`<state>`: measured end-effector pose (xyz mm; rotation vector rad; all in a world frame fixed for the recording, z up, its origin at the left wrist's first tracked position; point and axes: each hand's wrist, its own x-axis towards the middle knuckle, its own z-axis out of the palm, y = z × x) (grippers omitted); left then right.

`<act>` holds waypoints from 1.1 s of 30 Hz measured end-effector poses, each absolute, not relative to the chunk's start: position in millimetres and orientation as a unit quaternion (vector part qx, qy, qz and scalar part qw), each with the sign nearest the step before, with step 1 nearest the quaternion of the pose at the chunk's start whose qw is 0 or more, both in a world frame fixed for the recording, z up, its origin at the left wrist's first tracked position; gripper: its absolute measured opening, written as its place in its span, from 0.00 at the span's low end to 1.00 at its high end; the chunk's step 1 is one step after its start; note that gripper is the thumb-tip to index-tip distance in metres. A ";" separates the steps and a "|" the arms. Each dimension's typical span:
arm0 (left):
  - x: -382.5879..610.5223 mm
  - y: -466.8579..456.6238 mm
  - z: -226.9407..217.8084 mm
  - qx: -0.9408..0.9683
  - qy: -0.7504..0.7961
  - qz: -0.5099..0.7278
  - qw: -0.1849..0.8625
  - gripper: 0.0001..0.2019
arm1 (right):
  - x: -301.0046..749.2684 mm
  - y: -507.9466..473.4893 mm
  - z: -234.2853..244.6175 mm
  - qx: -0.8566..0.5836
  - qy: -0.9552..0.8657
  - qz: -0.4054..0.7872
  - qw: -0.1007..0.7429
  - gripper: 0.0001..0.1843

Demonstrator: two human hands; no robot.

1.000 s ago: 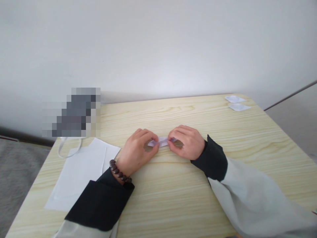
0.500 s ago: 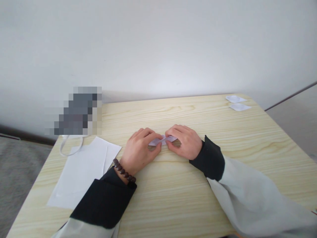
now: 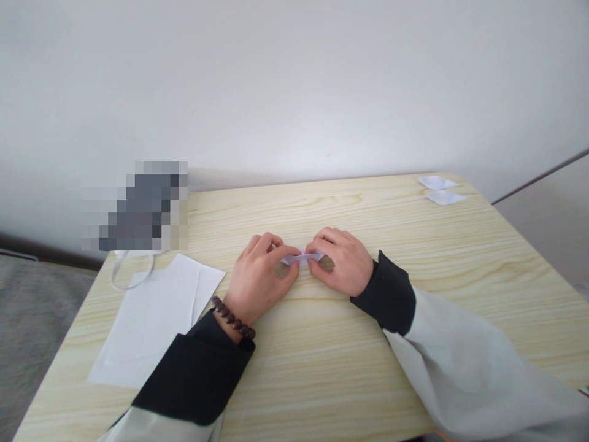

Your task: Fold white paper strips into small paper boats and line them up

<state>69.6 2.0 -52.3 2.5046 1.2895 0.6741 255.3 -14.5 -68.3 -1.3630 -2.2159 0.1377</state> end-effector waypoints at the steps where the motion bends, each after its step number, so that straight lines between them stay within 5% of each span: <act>1: 70.0 2.2 -52.8 0.856 0.446 0.231 0.124 0.09 | 254.7 -14.6 -67.8 -0.507 -0.819 0.049 0.263 0.06; 33: 70.8 4.1 -51.8 0.862 0.453 0.197 0.112 0.06 | 254.8 -14.4 -67.6 -0.521 -0.815 0.070 0.244 0.06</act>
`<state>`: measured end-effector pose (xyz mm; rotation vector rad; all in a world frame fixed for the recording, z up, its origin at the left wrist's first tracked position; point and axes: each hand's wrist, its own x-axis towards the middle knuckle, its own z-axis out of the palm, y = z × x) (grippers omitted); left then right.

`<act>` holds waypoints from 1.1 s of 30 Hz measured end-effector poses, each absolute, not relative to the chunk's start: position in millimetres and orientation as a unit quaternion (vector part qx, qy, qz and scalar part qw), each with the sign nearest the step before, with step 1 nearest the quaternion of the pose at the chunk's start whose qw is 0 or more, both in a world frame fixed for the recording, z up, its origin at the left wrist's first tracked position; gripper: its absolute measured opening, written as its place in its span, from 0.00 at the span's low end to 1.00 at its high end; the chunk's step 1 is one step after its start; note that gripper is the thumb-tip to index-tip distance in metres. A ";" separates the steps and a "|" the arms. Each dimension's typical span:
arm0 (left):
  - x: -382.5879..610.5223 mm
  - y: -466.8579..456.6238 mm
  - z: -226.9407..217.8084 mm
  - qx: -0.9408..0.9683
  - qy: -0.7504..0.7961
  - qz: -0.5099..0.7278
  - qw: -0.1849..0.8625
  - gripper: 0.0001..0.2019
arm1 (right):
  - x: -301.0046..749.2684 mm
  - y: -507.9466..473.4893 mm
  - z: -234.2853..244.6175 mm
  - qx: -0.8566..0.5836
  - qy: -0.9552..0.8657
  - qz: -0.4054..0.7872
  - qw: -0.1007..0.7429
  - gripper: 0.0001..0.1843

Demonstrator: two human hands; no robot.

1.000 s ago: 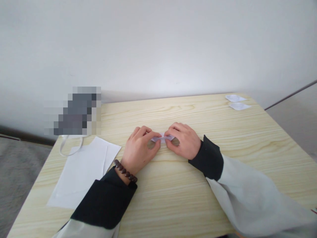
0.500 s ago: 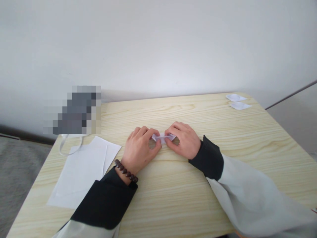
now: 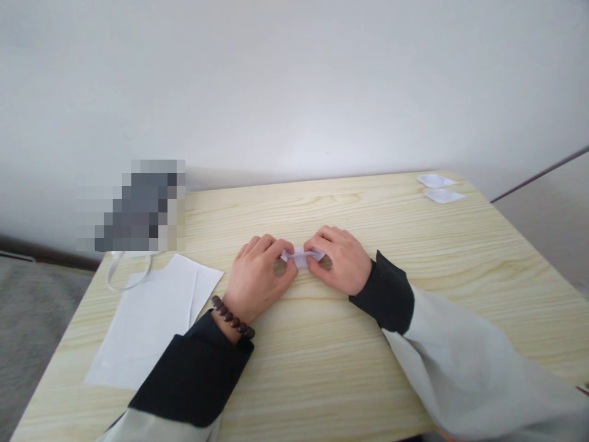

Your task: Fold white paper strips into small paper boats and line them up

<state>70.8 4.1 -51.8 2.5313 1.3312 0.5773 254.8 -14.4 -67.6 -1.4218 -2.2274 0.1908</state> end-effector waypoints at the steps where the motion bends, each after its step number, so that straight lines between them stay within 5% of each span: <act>1: 70.6 4.1 -51.8 0.863 0.453 0.197 0.110 0.05 | 255.3 -14.1 -67.9 -0.517 -0.817 0.072 0.245 0.06; 15: 70.0 4.7 -52.6 0.868 0.448 0.184 0.110 0.06 | 259.6 -12.2 -70.3 -0.494 -0.822 0.086 0.271 0.06; 20: 63.3 8.7 -54.6 0.870 0.421 0.207 0.150 0.08 | 278.0 -5.7 -70.0 -0.430 -0.830 0.171 0.310 0.13; 33: 54.6 13.9 -53.1 0.781 0.457 0.335 0.264 0.09 | 302.3 2.4 -72.0 -0.435 -0.791 0.214 0.373 0.06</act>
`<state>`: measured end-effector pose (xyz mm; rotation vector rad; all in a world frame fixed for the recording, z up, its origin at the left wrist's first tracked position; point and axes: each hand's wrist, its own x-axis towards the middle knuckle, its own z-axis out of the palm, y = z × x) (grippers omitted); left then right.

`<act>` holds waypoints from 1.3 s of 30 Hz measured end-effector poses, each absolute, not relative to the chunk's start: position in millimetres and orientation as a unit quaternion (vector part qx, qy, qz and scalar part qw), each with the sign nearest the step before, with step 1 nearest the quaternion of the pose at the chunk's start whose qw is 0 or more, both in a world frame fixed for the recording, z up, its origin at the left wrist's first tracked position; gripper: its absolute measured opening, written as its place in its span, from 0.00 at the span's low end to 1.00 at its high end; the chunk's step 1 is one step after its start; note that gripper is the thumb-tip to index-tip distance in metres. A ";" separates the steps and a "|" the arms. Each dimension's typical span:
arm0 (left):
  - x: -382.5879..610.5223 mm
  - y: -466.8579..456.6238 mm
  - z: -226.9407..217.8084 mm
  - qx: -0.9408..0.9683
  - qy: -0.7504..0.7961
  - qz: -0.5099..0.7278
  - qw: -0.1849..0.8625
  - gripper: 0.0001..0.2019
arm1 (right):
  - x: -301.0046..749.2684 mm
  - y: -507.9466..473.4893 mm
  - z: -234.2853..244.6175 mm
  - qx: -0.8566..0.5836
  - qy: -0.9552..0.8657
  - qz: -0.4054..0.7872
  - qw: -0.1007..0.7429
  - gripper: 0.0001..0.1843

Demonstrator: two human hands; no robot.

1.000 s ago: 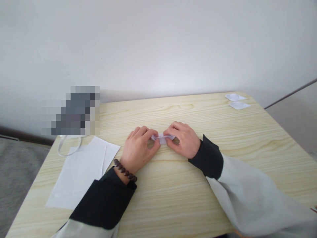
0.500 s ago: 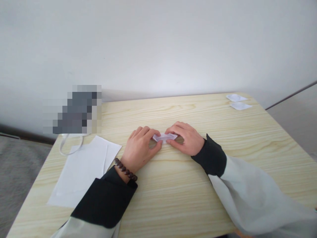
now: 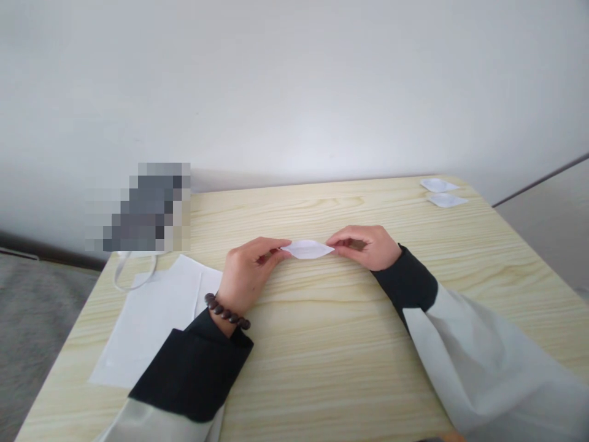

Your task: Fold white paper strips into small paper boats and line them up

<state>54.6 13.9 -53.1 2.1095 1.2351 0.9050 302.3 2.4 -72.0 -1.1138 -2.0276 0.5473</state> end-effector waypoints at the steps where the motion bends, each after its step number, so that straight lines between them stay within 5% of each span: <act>1: 54.5 14.1 -53.1 0.782 0.449 0.337 0.271 0.09 | 304.0 3.1 -72.5 -0.425 -0.794 0.218 0.375 0.06; 9: 54.3 15.0 -52.6 0.780 0.439 0.370 0.251 0.07 | 308.4 3.8 -74.3 -0.399 -0.807 0.243 0.362 0.10; 24: 56.1 14.1 -52.7 0.763 0.429 0.363 0.318 0.07 | 300.4 0.1 -72.4 -0.415 -0.786 0.177 0.422 0.04; 39: 58.5 14.1 -51.5 0.832 0.403 0.297 0.240 0.07 | 287.9 -5.6 -71.3 -0.423 -0.781 0.231 0.397 0.05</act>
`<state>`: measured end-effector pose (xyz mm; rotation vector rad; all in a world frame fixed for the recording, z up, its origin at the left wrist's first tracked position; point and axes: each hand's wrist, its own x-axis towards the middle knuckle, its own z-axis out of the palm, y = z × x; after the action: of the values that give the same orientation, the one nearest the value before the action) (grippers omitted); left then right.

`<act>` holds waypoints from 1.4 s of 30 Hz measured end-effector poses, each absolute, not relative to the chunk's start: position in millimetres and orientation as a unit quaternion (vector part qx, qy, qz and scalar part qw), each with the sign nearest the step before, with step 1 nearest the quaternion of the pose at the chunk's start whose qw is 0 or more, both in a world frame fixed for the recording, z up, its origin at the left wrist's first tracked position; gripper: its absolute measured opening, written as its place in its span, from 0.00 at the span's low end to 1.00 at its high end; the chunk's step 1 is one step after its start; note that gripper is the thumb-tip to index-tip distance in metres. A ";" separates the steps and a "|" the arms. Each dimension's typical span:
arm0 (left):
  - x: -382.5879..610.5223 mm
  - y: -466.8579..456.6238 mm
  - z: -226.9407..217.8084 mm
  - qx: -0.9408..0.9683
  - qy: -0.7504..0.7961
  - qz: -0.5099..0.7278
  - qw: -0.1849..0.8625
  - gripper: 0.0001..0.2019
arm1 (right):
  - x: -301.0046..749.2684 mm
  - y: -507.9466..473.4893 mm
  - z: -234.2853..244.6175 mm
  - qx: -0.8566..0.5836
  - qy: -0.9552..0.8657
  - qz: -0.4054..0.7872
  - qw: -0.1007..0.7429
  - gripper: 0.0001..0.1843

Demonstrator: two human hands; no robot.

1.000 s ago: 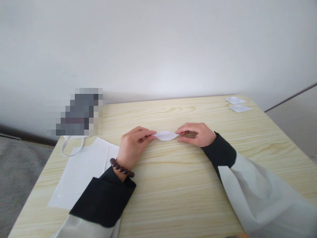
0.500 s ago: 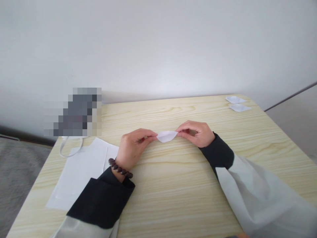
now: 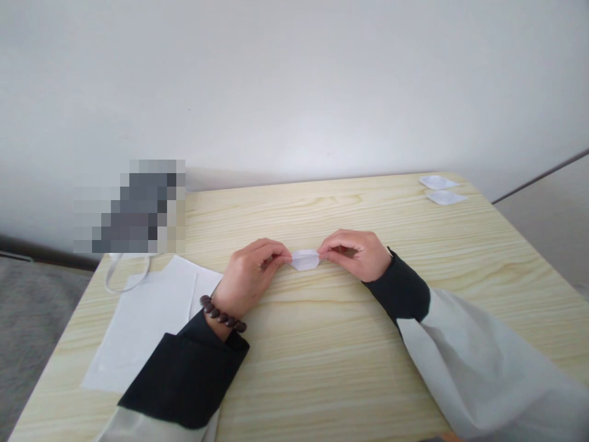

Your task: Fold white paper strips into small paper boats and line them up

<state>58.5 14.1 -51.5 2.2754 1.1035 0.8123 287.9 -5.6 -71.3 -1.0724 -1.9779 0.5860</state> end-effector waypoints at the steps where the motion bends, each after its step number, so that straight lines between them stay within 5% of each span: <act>1: 58.4 14.2 -51.5 0.832 0.406 0.296 0.235 0.07 | 287.2 -5.9 -71.3 -0.429 -0.780 0.230 0.393 0.05; 23: 53.7 16.6 -55.1 0.838 0.412 0.276 0.227 0.14 | 298.9 -0.5 -75.4 -0.450 -0.776 0.195 0.395 0.11; 33: 56.2 14.7 -55.0 0.854 0.375 0.278 0.228 0.11 | 291.9 -1.8 -71.5 -0.394 -0.811 0.171 0.397 0.07; 42: 57.9 13.2 -57.7 0.875 0.352 0.274 0.190 0.08 | 272.3 -11.4 -69.9 -0.394 -0.836 0.129 0.360 0.13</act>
<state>57.9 13.2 -57.7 2.4582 0.9883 0.7695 272.3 -11.4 -69.9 -1.0148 -2.1556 0.3317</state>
